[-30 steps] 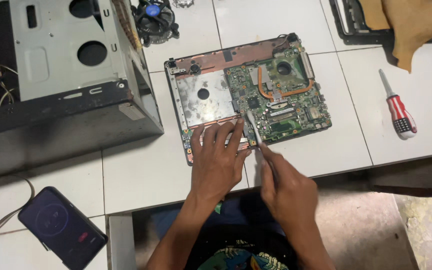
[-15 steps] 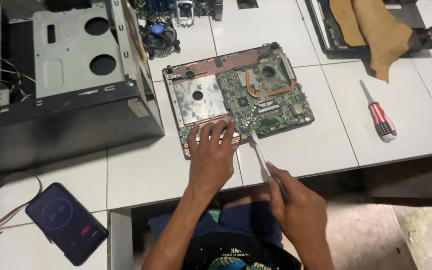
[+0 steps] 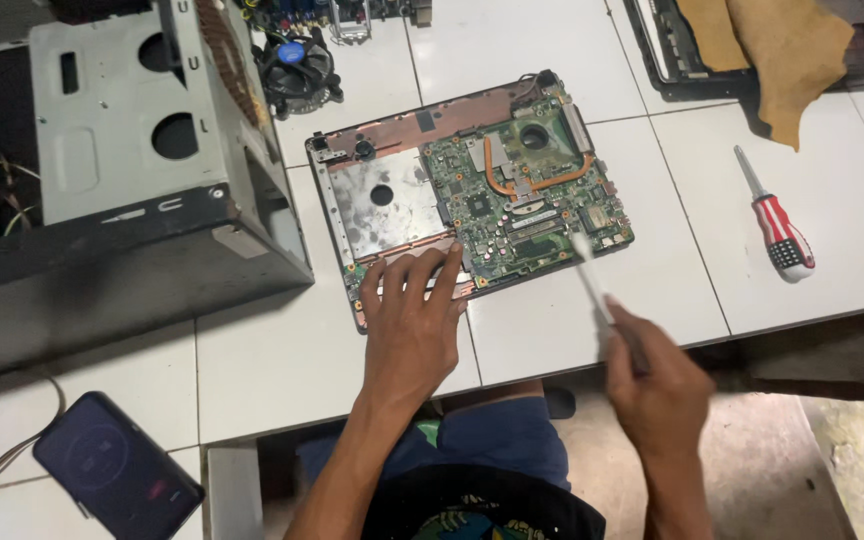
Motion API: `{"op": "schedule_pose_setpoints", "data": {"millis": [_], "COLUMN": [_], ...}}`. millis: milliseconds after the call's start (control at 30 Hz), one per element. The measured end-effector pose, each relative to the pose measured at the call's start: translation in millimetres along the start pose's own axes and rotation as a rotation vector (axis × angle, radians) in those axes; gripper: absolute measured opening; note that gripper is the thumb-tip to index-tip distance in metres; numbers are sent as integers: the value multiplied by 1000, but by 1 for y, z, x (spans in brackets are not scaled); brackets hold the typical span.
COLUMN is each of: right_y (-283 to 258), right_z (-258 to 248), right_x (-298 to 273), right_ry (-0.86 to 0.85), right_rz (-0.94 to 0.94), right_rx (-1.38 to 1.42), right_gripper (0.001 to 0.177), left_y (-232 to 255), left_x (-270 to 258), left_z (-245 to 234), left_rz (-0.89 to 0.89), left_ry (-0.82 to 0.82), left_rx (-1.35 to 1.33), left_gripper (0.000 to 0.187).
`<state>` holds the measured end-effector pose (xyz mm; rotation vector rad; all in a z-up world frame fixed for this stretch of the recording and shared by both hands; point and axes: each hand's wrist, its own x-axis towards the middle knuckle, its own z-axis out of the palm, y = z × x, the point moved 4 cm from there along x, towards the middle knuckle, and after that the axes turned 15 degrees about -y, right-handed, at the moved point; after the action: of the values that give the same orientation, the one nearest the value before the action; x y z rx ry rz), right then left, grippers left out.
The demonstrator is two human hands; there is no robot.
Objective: The person uses a toothbrush to scrub the surface of a disassembled laptop motherboard, focusing on the copper heat pipes and surrounding components. The person repeatedly brushes different areas of the board while holding it steady with the other hand.
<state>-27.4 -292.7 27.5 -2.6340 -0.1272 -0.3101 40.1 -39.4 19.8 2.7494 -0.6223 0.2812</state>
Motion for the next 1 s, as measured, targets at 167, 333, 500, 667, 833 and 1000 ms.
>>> {"op": "schedule_pose_setpoints", "data": {"millis": [167, 333, 500, 667, 833, 1000], "right_y": [-11, -41, -43, -60, -87, -79], "right_z": [1, 22, 18, 24, 8, 8], "right_x": [-6, -6, -5, 19, 29, 28], "right_ry": [34, -123, -173, -146, -155, -207], "right_rz": [59, -63, -144, -100, -2, 108], "right_rx": [48, 81, 36, 41, 17, 35], "right_gripper": [25, 28, 24, 26, 28, 28], "left_y": [0, -1, -2, -2, -4, -2], "left_x": [3, 5, 4, 6, 6, 7], "left_z": [-1, -2, 1, -2, -4, -6], "left_rz": [-19, -37, -44, -48, -49, -49], "left_ry": [-25, -57, -50, -22, -23, 10], "left_rx": [-17, -21, -27, -30, -87, -60], "left_gripper": [64, 65, 60, 53, 54, 50]}}
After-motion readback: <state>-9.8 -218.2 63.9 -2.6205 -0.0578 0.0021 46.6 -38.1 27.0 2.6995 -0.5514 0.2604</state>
